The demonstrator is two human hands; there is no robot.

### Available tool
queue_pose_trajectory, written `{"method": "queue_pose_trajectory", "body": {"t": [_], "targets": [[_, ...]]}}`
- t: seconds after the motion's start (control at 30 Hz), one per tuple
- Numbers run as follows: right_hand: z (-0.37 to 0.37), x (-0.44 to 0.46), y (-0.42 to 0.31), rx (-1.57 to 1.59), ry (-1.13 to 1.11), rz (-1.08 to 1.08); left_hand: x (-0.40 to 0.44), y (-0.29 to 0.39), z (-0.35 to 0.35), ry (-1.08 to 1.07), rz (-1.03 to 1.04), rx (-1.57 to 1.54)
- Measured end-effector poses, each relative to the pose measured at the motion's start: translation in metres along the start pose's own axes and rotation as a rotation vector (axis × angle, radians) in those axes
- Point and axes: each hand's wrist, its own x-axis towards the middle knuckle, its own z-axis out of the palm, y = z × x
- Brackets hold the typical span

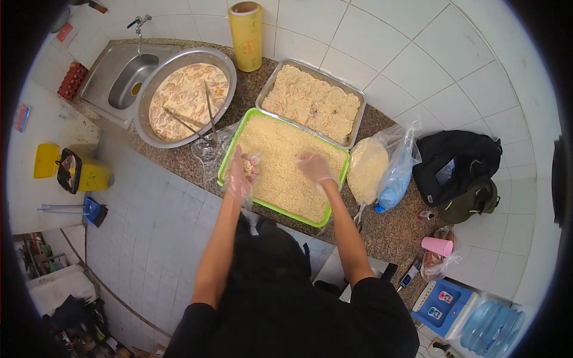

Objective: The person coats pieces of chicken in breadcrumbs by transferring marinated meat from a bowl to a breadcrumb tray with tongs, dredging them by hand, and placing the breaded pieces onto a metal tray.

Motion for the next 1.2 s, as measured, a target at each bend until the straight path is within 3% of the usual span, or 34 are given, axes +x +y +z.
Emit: {"method": "queue_pose_trajectory", "body": {"t": [0.07, 0.17, 0.27, 0.37, 0.47, 0.57, 0.67, 0.77, 0.87, 0.9, 1.0, 1.07, 1.13, 1.2], "targets": [[0.03, 0.013, 0.031, -0.389, 0.042, -0.178, -0.01, 0.004, 0.01, -0.036, -0.008, -0.046], [0.065, 0.022, 0.042, -0.273, 0.192, -0.304, -0.008, 0.006, 0.015, -0.04, -0.02, -0.066], [0.073, 0.018, 0.005, -0.091, 0.262, -0.526, 0.009, 0.003, 0.002, -0.068, 0.0, -0.081], [0.084, 0.004, -0.019, -0.213, 0.147, -0.455, 0.008, 0.011, -0.016, -0.079, 0.068, -0.025], [0.088, 0.023, 0.011, -0.295, 0.086, -0.401, -0.003, 0.026, -0.021, -0.065, 0.159, 0.033], [0.052, 0.015, 0.001, 0.488, -0.14, 0.149, -0.013, 0.03, -0.019, -0.081, 0.166, 0.093], [0.026, -0.005, -0.033, 1.03, -0.144, 0.211, -0.001, 0.011, -0.012, -0.147, 0.129, 0.193], [0.007, -0.01, -0.071, 0.631, -0.242, 0.088, -0.011, -0.011, 0.021, -0.19, 0.05, 0.186], [0.004, -0.023, -0.117, -0.12, -0.109, -0.242, 0.007, -0.037, 0.029, -0.26, -0.089, 0.015], [0.004, -0.027, -0.118, -0.087, -0.053, -0.273, 0.007, -0.037, 0.035, -0.289, -0.141, -0.057], [0.002, -0.035, -0.113, -0.003, 0.096, -0.337, -0.008, -0.039, 0.048, -0.098, -0.122, -0.11], [-0.009, -0.03, -0.087, 0.041, 0.172, -0.334, 0.019, -0.046, 0.02, -0.19, -0.188, -0.102], [-0.013, -0.007, -0.056, -0.11, 0.271, -0.156, 0.024, -0.046, 0.009, -0.169, -0.211, -0.091], [-0.015, 0.02, -0.023, -0.328, 0.339, -0.157, 0.004, -0.034, 0.017, -0.04, -0.199, -0.071]]}}
